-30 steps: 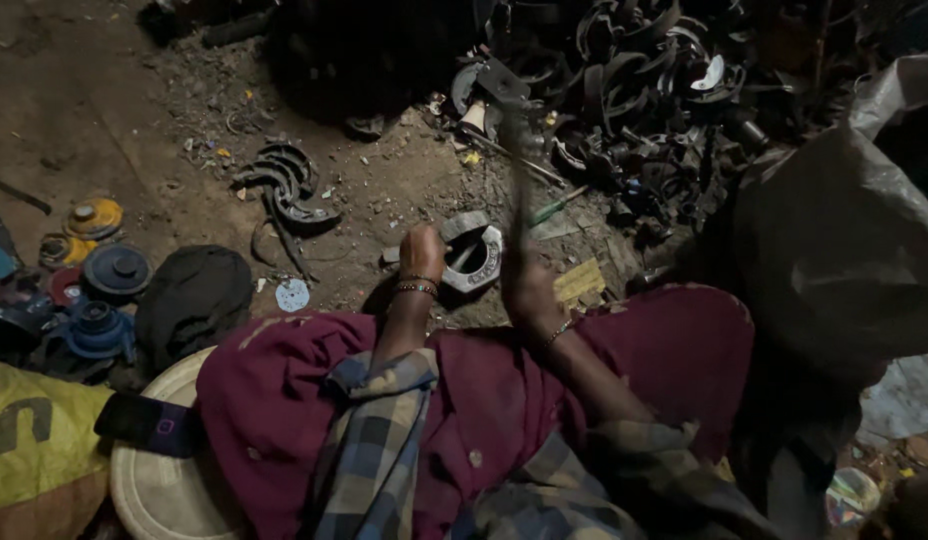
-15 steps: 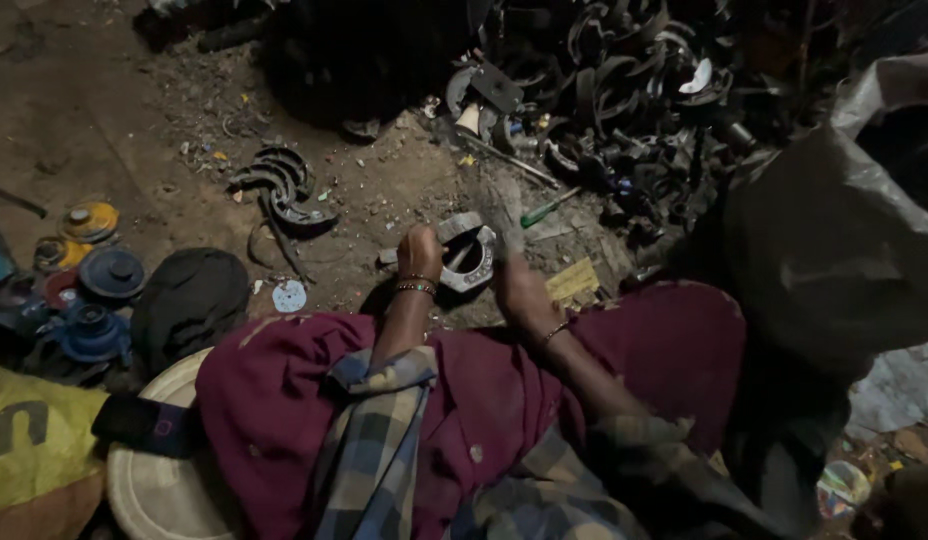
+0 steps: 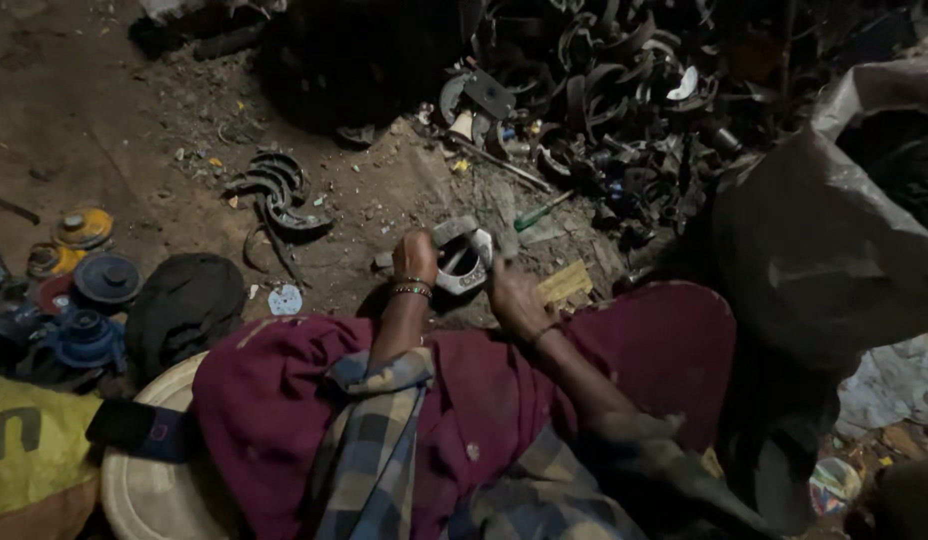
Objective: The person sits on the ground of a scrap-metal workshop and hammers curved sickle blades against a heavy metal block, repositioning and turning each blade by hand between strikes. They use a hammer and a punch-like tool to work the blades one at a time, setting finished pieces aside among piles of scrap metal.
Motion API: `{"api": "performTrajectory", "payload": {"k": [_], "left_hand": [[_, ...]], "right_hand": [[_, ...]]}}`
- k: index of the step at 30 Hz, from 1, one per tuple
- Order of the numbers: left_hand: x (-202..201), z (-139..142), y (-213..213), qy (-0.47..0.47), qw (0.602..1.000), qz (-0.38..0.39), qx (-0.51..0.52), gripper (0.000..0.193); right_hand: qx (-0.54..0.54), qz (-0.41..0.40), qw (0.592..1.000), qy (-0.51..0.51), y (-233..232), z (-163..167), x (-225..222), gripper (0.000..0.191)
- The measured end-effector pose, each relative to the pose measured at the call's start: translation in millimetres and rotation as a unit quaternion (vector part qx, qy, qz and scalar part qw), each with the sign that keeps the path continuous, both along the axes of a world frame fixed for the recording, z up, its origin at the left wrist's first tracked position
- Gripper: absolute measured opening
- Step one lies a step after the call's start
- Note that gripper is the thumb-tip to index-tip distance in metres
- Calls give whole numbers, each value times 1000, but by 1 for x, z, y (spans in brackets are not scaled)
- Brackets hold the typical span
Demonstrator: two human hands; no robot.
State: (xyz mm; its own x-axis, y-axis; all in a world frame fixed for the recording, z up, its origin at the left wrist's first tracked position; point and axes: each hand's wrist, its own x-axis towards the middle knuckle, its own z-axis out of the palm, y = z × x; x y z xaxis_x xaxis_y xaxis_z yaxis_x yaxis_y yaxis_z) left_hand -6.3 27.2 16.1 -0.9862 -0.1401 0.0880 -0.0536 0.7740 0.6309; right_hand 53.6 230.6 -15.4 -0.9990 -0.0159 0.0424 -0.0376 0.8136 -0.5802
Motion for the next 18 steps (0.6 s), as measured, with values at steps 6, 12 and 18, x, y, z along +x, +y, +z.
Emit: {"api": "performTrajectory", "payload": {"k": [6, 12, 18], "left_hand": [[6, -2, 0, 92, 996, 11, 6, 8], [4, 6, -1, 22, 1000, 2, -4, 14], [6, 12, 0, 20, 999, 19, 43, 12]], "right_hand": [[-27, -21, 992, 119, 5, 19, -3, 30], [-44, 106, 968, 224, -1, 16, 3, 22], [41, 12, 998, 42, 5, 12, -4, 19]]}}
